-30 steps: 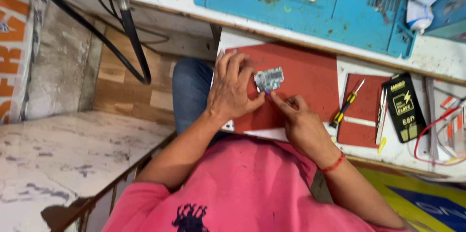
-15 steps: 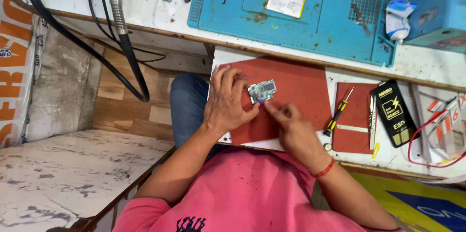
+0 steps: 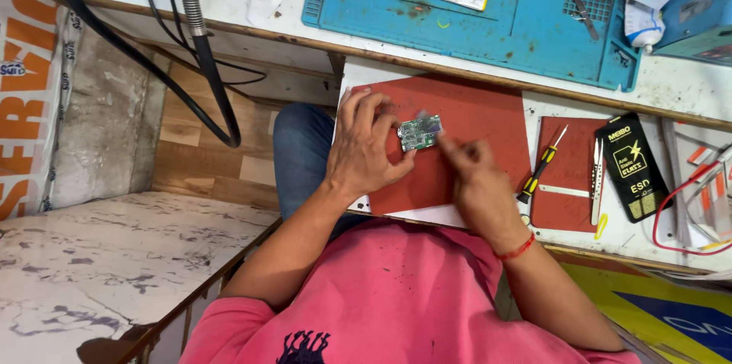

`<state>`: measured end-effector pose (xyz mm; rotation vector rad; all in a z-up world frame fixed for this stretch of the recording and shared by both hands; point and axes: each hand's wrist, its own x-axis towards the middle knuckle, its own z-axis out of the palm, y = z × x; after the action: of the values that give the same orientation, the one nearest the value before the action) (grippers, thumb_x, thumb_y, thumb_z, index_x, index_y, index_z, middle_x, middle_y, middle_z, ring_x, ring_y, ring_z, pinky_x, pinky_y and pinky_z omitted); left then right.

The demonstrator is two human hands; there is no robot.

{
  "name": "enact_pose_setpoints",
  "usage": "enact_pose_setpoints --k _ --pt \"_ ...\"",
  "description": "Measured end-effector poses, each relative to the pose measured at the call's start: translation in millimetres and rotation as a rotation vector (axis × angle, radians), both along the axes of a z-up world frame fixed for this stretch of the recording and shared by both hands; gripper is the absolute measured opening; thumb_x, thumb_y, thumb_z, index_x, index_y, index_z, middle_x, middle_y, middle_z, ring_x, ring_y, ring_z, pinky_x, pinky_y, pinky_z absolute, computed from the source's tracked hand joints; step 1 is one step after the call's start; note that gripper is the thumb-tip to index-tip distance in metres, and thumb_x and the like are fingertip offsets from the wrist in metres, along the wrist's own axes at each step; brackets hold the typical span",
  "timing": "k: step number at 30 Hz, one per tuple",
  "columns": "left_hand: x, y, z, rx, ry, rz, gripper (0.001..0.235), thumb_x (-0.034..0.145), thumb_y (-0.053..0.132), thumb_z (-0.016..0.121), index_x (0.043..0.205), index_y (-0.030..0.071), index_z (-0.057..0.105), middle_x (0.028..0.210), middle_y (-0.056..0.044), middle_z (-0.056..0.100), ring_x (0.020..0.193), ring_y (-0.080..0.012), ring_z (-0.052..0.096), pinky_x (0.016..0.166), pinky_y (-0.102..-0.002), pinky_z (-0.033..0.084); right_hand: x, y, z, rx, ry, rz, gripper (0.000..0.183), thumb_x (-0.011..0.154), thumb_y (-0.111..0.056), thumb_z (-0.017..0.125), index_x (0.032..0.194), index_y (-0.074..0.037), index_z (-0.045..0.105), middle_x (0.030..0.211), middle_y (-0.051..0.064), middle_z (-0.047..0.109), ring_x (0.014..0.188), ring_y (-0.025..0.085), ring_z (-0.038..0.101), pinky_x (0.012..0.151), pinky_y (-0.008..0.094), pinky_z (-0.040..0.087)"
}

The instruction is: The person uses a hot air gun to heat a small circuit board on a red mat, then uses a small brush to clean the board's surface. The person works at a cluttered electronics repair bench with various tools and components visible.

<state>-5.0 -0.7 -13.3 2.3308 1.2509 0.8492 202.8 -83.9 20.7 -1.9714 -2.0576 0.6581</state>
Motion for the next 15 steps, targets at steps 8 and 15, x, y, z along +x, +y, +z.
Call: enact_pose_setpoints --k 8,15 --pt "3.7 -0.8 1.3 0.066 -0.024 0.027 0.047 0.069 0.037 0.087 0.098 0.004 0.071 0.132 -0.016 0.052 0.135 -0.0389 0.039 0.120 -0.058 0.028 5.1 0.4 4.9 -0.011 0.005 0.026 0.066 0.088 0.004 0.050 0.149 -0.021 0.053 0.114 0.018 0.062 0.082 0.042 0.068 0.071 0.052 0.057" --pt "2.2 -1.0 -1.6 0.065 -0.020 0.042 0.046 0.069 0.038 0.087 0.098 0.005 0.073 0.131 -0.014 0.054 0.138 -0.0378 0.038 0.123 -0.060 0.026 7.6 0.6 -3.1 0.007 -0.019 0.045 0.066 0.086 0.003 0.051 0.145 -0.025 0.057 0.115 0.018 0.062 0.080 0.041 0.068 0.071 0.050 0.057"
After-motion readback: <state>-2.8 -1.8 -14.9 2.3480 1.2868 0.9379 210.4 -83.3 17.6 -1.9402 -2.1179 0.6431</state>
